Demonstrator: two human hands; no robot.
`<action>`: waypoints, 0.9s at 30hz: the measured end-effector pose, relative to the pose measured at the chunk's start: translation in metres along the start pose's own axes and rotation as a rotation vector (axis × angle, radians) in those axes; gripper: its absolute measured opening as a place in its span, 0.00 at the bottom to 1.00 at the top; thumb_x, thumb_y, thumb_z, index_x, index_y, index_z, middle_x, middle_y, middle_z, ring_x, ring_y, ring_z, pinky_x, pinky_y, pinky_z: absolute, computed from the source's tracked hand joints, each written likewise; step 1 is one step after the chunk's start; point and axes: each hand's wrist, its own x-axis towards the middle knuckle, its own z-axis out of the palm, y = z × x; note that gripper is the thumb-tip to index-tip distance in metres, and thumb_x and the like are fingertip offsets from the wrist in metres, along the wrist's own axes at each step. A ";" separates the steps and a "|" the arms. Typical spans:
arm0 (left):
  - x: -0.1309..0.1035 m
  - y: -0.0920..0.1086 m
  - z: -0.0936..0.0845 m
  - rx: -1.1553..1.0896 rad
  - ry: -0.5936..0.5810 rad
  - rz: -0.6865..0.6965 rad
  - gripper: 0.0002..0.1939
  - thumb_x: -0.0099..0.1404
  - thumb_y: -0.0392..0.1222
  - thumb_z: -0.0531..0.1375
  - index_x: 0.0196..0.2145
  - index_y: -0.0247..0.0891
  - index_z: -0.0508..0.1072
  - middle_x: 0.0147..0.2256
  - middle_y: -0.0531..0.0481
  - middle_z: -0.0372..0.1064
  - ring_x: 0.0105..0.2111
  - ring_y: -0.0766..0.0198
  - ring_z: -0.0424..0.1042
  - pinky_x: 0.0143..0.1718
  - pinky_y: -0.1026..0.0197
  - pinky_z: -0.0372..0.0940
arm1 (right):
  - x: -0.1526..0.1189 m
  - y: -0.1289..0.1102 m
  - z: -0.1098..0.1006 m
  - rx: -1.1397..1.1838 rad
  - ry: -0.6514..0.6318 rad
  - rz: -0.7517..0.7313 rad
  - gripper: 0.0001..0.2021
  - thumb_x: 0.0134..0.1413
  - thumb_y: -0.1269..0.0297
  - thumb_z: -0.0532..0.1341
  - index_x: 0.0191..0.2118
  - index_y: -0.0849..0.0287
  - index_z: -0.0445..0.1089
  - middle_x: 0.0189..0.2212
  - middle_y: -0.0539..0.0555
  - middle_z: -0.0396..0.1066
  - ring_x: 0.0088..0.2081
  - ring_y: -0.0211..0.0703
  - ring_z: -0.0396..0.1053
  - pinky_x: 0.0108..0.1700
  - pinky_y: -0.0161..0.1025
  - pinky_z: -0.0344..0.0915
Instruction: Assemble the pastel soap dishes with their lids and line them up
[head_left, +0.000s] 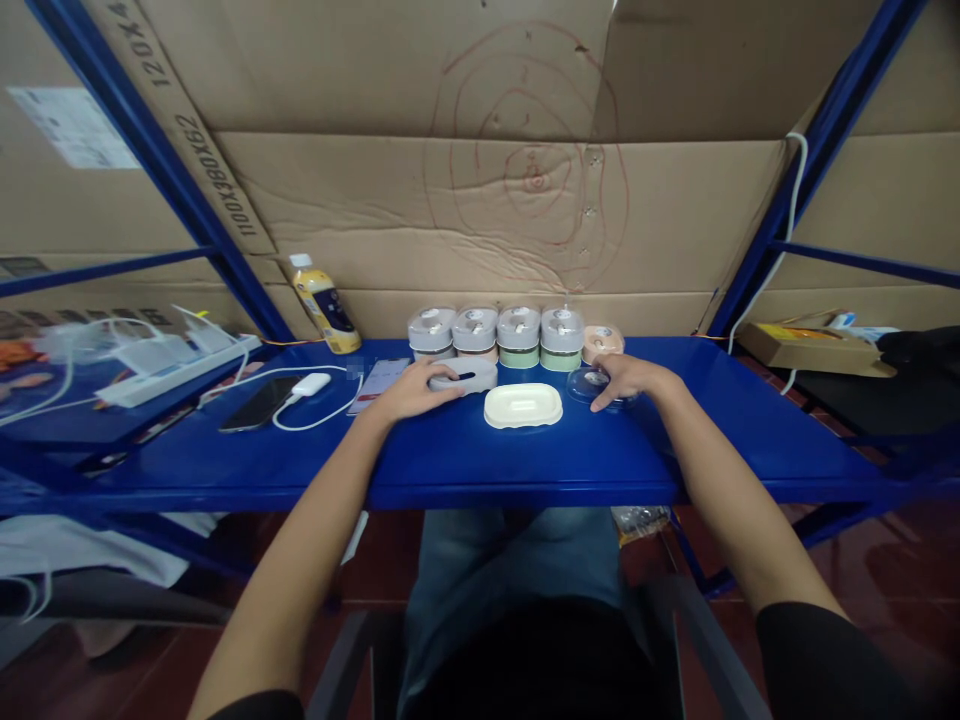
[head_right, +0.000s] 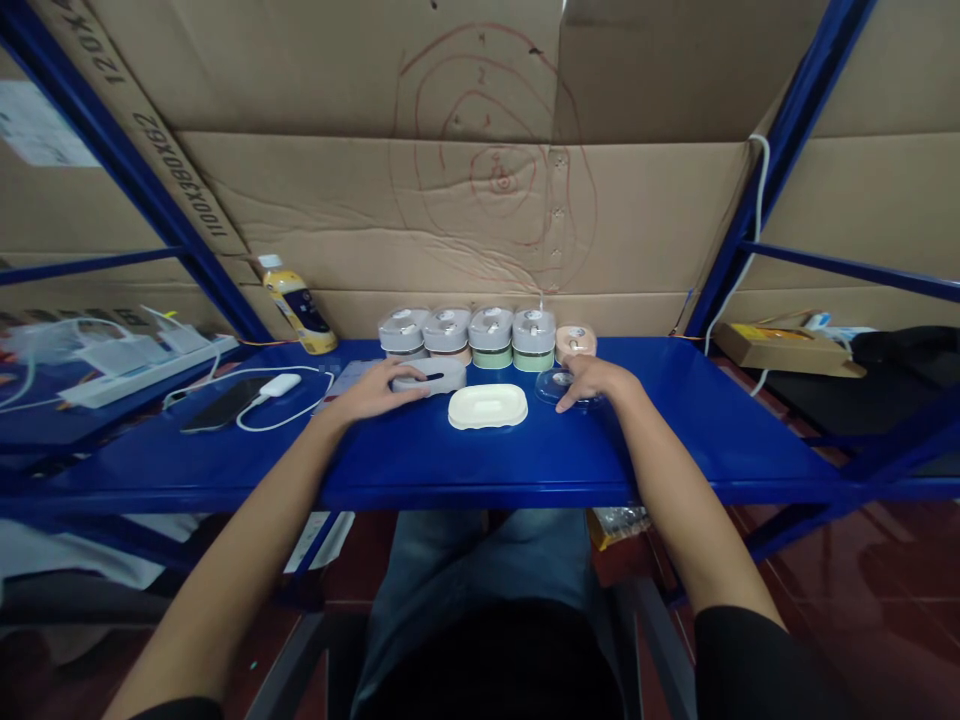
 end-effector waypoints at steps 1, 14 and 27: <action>0.000 -0.003 0.000 0.005 -0.020 -0.013 0.26 0.59 0.68 0.66 0.44 0.47 0.85 0.46 0.42 0.77 0.51 0.42 0.78 0.60 0.41 0.71 | 0.000 0.000 0.000 -0.001 -0.005 0.005 0.39 0.21 0.50 0.83 0.48 0.52 0.79 0.49 0.59 0.81 0.52 0.67 0.78 0.53 0.54 0.75; -0.006 0.054 0.020 -0.293 0.012 0.308 0.25 0.69 0.61 0.65 0.56 0.44 0.79 0.61 0.40 0.73 0.64 0.45 0.72 0.70 0.40 0.62 | 0.003 0.002 0.001 0.004 0.011 -0.042 0.39 0.25 0.52 0.82 0.51 0.52 0.79 0.50 0.59 0.82 0.55 0.69 0.77 0.59 0.56 0.72; 0.003 0.066 0.045 -0.365 -0.165 0.269 0.53 0.56 0.59 0.76 0.71 0.38 0.62 0.69 0.35 0.66 0.67 0.39 0.68 0.70 0.40 0.62 | -0.012 -0.013 -0.011 -0.065 0.025 -0.106 0.44 0.41 0.44 0.79 0.63 0.57 0.74 0.55 0.62 0.80 0.55 0.64 0.78 0.59 0.53 0.74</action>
